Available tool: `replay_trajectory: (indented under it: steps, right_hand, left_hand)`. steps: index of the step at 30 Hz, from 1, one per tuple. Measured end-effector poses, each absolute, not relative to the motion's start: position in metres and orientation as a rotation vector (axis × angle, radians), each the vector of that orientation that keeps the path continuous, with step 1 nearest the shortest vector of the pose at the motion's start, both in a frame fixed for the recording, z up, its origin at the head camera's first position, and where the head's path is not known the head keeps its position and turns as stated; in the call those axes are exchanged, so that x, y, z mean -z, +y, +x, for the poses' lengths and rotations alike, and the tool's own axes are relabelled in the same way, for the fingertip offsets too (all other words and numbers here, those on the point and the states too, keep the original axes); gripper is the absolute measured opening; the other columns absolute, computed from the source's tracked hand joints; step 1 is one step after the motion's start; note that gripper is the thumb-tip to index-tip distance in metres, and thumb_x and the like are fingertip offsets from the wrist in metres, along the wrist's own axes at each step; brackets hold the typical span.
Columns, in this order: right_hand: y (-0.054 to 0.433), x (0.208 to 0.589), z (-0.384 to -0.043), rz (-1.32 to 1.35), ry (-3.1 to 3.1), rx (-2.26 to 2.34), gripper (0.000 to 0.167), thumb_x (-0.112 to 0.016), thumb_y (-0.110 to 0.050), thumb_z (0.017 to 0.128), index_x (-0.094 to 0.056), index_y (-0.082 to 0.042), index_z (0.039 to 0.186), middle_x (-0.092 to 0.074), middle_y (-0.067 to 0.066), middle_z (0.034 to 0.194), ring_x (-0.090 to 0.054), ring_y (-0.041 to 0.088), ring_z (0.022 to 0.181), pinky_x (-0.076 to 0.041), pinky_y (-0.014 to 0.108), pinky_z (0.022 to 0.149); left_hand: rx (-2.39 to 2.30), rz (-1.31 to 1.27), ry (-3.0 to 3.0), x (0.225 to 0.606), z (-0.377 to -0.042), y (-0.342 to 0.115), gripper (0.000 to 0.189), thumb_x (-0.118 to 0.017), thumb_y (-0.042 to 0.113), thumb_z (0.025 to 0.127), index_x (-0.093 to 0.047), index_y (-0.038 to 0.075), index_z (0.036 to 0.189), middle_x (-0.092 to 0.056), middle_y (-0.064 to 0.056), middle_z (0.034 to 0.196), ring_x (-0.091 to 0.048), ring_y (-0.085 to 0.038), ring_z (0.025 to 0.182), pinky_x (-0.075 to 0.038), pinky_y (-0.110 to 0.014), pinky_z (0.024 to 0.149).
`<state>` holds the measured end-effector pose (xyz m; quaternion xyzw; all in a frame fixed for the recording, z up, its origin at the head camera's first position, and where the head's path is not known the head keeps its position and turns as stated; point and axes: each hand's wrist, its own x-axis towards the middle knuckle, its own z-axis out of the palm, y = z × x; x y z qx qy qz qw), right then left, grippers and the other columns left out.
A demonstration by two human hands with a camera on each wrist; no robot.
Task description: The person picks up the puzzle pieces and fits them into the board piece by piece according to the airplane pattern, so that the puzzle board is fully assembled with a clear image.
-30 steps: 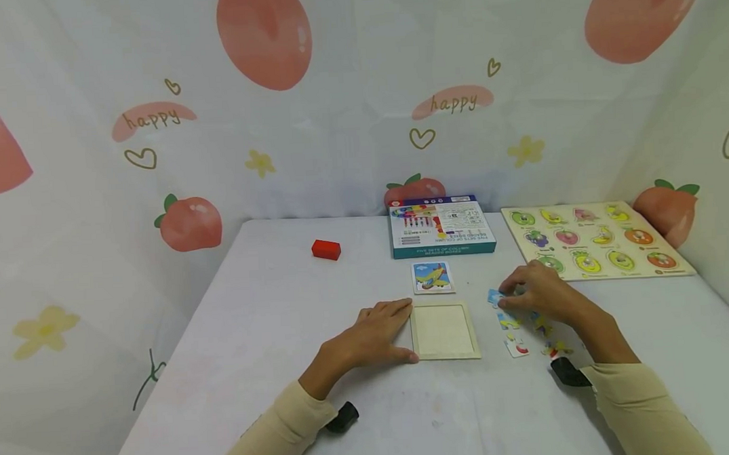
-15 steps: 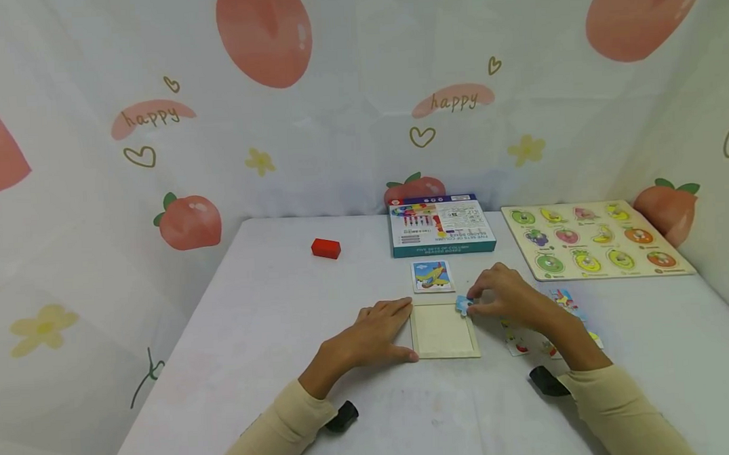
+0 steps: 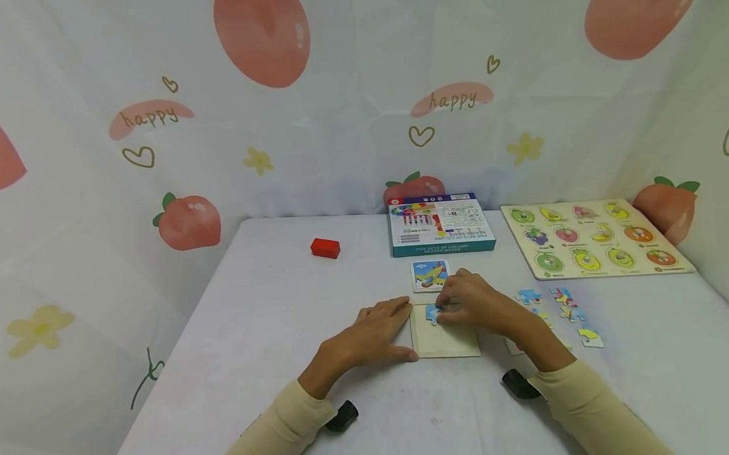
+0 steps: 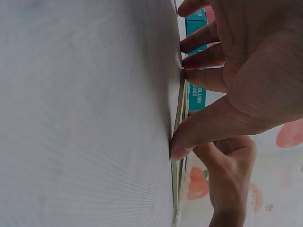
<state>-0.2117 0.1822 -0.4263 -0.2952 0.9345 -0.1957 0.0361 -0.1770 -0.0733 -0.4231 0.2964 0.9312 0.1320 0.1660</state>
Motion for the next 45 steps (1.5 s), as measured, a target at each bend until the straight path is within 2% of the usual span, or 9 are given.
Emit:
replay_trajectory:
  steps: [13,21,30,38,45]
  right_hand:
    - [0.164,0.425,-0.212,-1.067,2.879,0.593,0.017,-0.084,-0.023,0.091,-0.084,-0.010,0.102,-0.076,0.005,0.108,-0.063,0.030,0.112,-0.052,0.052,0.101]
    - [0.167,0.425,-0.214,-1.010,2.855,0.614,0.018,-0.085,-0.021,0.091,-0.084,-0.009,0.105,-0.075,0.002,0.105,-0.060,0.025,0.108,-0.051,0.046,0.097]
    - [0.164,0.425,-0.214,-0.951,2.876,0.603,0.019,-0.086,-0.022,0.090,-0.084,-0.010,0.104,-0.076,0.003,0.108,-0.062,0.028,0.112,-0.052,0.049,0.101]
    - [0.166,0.427,-0.215,-0.909,2.883,0.615,0.020,-0.085,-0.025,0.091,-0.084,-0.012,0.106,-0.075,0.000,0.106,-0.063,0.026,0.109,-0.053,0.047,0.098]
    - [0.166,0.426,-0.215,-0.902,2.874,0.622,0.021,-0.085,-0.024,0.091,-0.083,-0.010,0.107,-0.073,0.000,0.104,-0.062,0.025,0.105,-0.052,0.047,0.095]
  left_hand:
    - [-0.395,0.863,2.644,0.420,-0.175,-0.075,0.094,-0.075,0.053,0.095,-0.032,0.013,0.168,-0.028,-0.001,0.175,-0.027,-0.024,0.161,-0.028,-0.052,0.126]
    - [-0.383,0.867,2.648,0.420,-0.176,-0.075,0.094,-0.075,0.053,0.095,-0.031,0.012,0.168,-0.029,-0.002,0.175,-0.028,-0.024,0.160,-0.030,-0.052,0.125]
    - [-0.399,0.861,2.652,0.418,-0.175,-0.074,0.094,-0.077,0.052,0.094,-0.034,0.013,0.167,-0.031,-0.001,0.174,-0.030,-0.025,0.159,-0.032,-0.052,0.124]
    - [-0.432,0.888,2.643,0.419,-0.175,-0.073,0.086,-0.078,0.048,0.095,-0.039,0.018,0.166,-0.030,-0.001,0.174,-0.028,-0.025,0.160,-0.031,-0.052,0.124]
    - [-0.366,1.013,2.617,0.421,-0.176,-0.071,0.078,-0.074,0.046,0.098,-0.040,0.023,0.165,-0.032,0.008,0.173,-0.028,-0.024,0.159,-0.033,-0.052,0.122]
